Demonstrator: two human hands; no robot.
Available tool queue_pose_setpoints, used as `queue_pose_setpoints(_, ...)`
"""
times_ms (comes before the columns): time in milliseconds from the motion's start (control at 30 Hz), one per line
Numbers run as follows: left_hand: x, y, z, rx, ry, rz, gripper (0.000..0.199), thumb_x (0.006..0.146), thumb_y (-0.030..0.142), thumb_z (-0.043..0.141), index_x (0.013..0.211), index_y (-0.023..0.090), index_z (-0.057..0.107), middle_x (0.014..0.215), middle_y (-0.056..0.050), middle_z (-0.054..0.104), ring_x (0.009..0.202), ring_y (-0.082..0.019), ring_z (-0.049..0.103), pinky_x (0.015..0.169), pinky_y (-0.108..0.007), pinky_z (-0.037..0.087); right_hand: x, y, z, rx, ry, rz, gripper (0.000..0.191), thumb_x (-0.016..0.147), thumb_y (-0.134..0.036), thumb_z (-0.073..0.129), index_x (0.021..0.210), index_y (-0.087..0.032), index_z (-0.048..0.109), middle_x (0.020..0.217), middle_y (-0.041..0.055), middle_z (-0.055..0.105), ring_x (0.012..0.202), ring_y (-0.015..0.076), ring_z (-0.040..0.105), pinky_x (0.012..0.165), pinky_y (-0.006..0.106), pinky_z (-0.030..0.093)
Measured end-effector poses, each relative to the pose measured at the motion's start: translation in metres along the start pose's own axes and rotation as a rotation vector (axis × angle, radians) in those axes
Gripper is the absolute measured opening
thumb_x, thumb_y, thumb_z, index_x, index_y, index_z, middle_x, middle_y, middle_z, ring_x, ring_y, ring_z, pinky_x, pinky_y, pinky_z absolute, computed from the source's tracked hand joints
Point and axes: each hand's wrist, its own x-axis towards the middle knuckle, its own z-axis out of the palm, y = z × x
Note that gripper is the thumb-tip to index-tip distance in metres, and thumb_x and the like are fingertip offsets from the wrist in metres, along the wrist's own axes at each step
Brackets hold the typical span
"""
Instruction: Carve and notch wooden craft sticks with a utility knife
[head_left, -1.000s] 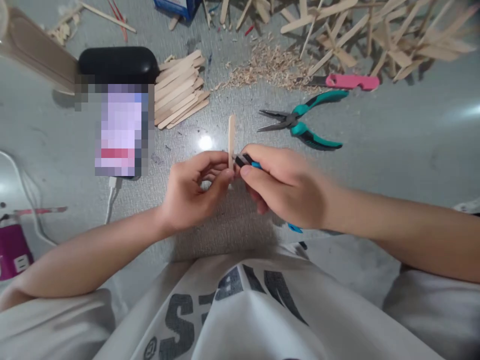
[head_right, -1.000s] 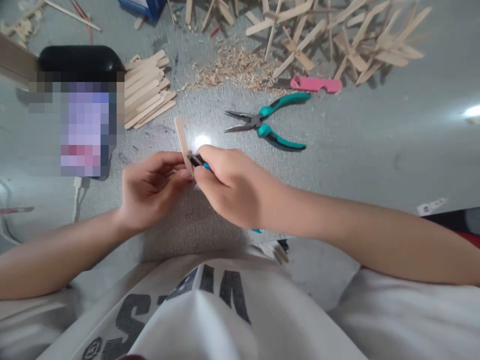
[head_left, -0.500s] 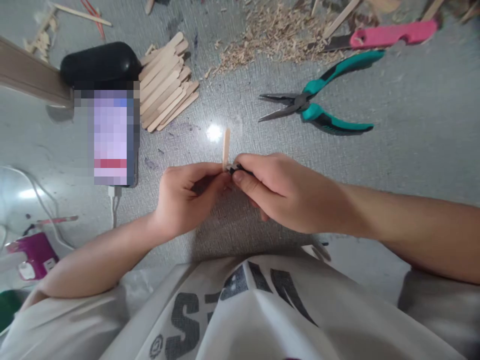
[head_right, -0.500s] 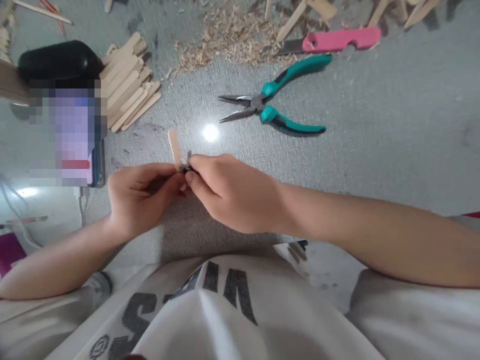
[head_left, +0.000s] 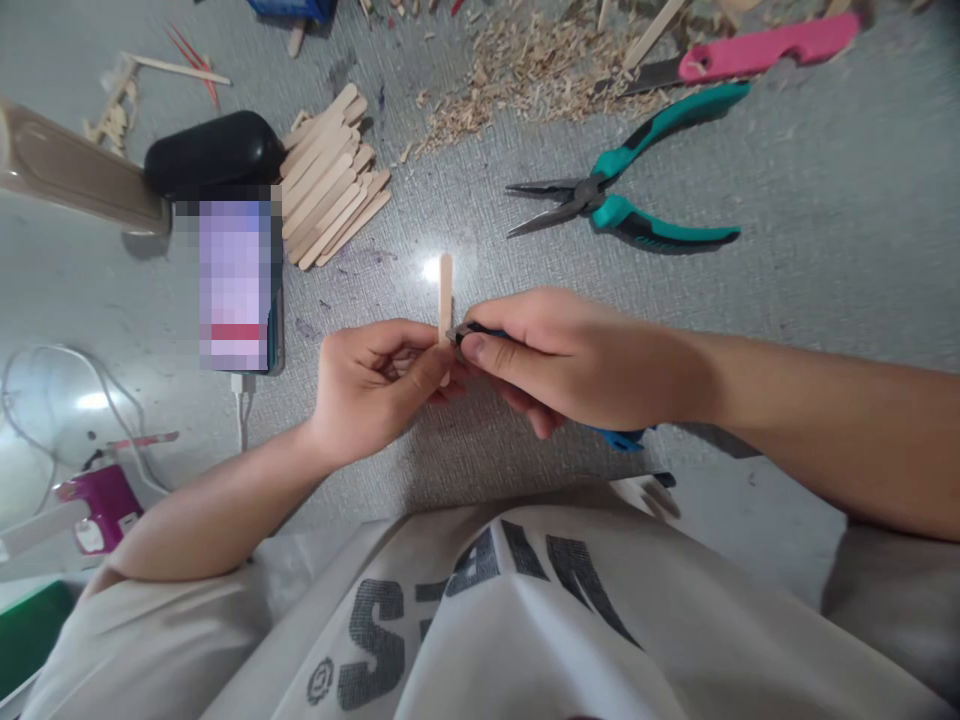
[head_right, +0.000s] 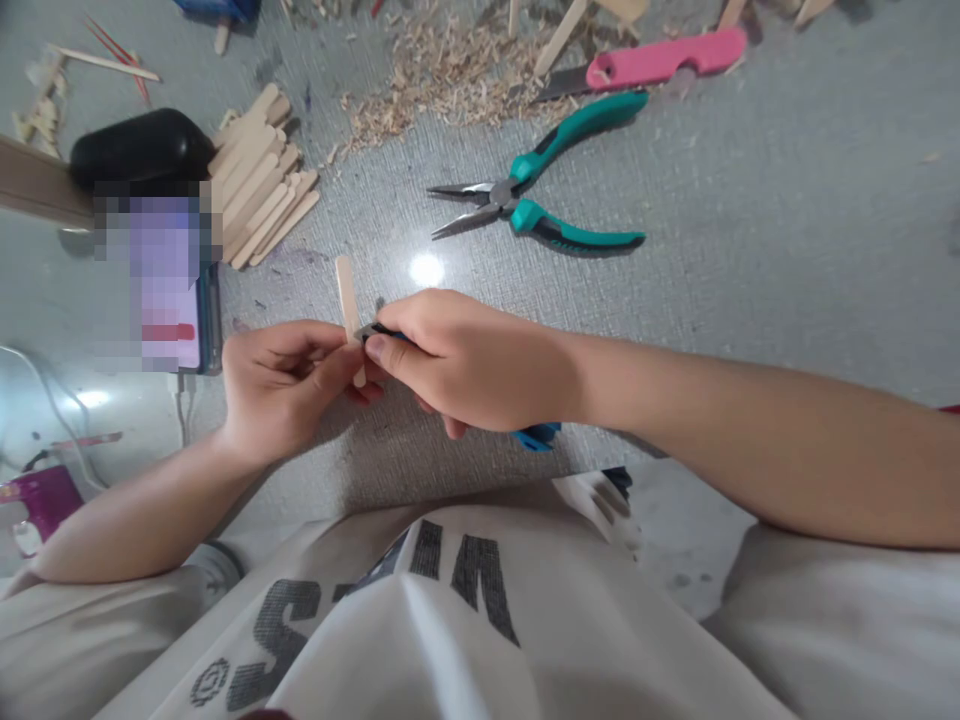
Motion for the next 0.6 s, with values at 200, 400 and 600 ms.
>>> queue_pose_setpoints(200, 0.001, 0.000, 0.000, -0.018, 0.000, -0.028, 0.019, 0.097, 0.019, 0.083, 0.079, 0.016, 0.080, 0.067, 0.000, 0.081, 0.052, -0.011, 0.077, 0.052, -0.014, 0.063, -0.005, -0.009, 0.003, 0.050, 0.060, 0.031, 0.036, 0.119, -0.029, 0.059, 0.084, -0.021, 0.060, 0.065, -0.0060, 0.060, 0.044, 0.0074, 0.061, 0.046, 0.022, 0.043)
queue_pose_setpoints(400, 0.002, 0.002, -0.002, -0.059, -0.015, -0.078, 0.028, 0.096, 0.033, 0.090, 0.077, 0.017, 0.079, 0.067, -0.001, 0.081, 0.052, -0.014, 0.077, 0.050, -0.017, 0.065, -0.005, -0.012, 0.000, 0.060, 0.029, 0.036, 0.035, 0.118, -0.031, 0.062, 0.085, -0.021, 0.061, 0.065, -0.0057, 0.059, 0.045, 0.0084, 0.061, 0.047, 0.022, 0.044)
queue_pose_setpoints(600, 0.001, 0.001, -0.001, -0.073, -0.020, -0.088, 0.027, 0.098, 0.036, 0.091, 0.082, 0.017, 0.081, 0.073, -0.002, 0.084, 0.059, -0.016, 0.082, 0.053, -0.018, 0.067, -0.005, -0.010, -0.002, 0.106, 0.029, 0.056, 0.035, 0.120, -0.036, 0.062, 0.087, -0.021, 0.061, 0.064, -0.0064, 0.059, 0.047, 0.0084, 0.061, 0.048, 0.022, 0.045)
